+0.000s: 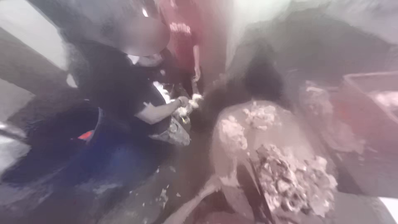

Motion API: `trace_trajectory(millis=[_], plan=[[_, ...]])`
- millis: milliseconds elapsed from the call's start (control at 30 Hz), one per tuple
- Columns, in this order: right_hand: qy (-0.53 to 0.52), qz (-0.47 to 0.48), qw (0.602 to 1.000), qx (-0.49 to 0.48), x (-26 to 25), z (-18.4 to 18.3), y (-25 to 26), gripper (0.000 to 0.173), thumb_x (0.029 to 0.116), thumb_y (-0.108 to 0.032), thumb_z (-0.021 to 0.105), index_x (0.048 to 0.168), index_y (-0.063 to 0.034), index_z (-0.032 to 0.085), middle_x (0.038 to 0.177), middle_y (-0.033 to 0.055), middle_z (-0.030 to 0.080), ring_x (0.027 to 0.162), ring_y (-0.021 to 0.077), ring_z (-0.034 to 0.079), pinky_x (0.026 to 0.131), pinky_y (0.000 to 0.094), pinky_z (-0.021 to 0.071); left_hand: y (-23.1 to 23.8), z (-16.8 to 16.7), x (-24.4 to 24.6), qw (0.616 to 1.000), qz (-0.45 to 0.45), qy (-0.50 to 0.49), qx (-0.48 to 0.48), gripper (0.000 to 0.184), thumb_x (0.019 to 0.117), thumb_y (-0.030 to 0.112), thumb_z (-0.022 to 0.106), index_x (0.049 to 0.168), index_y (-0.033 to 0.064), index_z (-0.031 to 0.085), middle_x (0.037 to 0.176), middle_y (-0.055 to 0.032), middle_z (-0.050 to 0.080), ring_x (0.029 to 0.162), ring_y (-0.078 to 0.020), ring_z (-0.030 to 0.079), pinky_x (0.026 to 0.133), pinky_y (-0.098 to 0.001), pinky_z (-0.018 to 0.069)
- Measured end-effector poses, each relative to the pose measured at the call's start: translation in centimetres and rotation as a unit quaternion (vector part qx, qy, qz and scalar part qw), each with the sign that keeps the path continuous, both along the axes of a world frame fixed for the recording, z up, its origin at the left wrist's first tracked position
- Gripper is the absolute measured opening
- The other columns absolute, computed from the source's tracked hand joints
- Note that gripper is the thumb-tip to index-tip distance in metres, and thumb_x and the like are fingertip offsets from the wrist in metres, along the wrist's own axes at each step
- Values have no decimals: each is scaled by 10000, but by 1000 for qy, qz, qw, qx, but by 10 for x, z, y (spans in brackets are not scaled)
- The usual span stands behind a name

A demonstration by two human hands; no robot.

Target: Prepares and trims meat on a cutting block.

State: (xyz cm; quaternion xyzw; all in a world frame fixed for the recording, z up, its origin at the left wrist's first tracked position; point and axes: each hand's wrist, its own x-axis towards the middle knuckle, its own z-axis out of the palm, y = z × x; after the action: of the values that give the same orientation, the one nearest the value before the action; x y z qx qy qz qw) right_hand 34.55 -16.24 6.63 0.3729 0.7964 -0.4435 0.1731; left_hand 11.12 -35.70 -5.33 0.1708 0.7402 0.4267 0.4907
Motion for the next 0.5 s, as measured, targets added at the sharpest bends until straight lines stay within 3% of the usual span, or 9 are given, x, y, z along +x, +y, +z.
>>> trace_trajectory(millis=[67, 133, 300, 500], plan=[[48, -27, 998, 36, 35, -69, 10, 422, 1053, -285, 552, 1352, 7, 616, 1208, 219, 700, 1112, 337, 687, 1022, 522, 522, -3, 4, -1, 1000, 4, -7, -10, 319, 1058, 251, 562, 1272, 26, 633, 975, -117, 701, 793, -179, 680, 762, -361, 587], [41, -19, 997, 57, 48, -92, 16, 440, 1048, -300, 564, 1376, -8, 599, 1194, 224, 703, 1106, 355, 689, 1017, 560, 517, -4, 4, -2, 1000, -1, -2, -25, 324, 1055, 273, 572, 1262, 31, 634, 993, -113, 702, 801, -172, 686, 772, -356, 591], [5, -37, 998, 46, 47, -101, 23, 410, 1045, -338, 561, 1355, -79, 633, 1164, 178, 720, 1070, 316, 701, 980, 571, 535, -8, -9, -3, 998, -28, 56, -31, 332, 1044, 284, 579, 1205, 3, 648, 969, -141, 703, 809, -205, 699, 799, -387, 596], [-5, -45, 999, 21, 40, -99, 28, 496, 1040, -455, 554, 1345, -72, 632, 1117, 180, 728, 1023, 322, 712, 945, 584, 548, -15, -6, -2, 997, -3, 72, -19, 368, 1036, 334, 597, 1193, 7, 657, 997, -150, 701, 844, -214, 697, 831, -402, 591]])
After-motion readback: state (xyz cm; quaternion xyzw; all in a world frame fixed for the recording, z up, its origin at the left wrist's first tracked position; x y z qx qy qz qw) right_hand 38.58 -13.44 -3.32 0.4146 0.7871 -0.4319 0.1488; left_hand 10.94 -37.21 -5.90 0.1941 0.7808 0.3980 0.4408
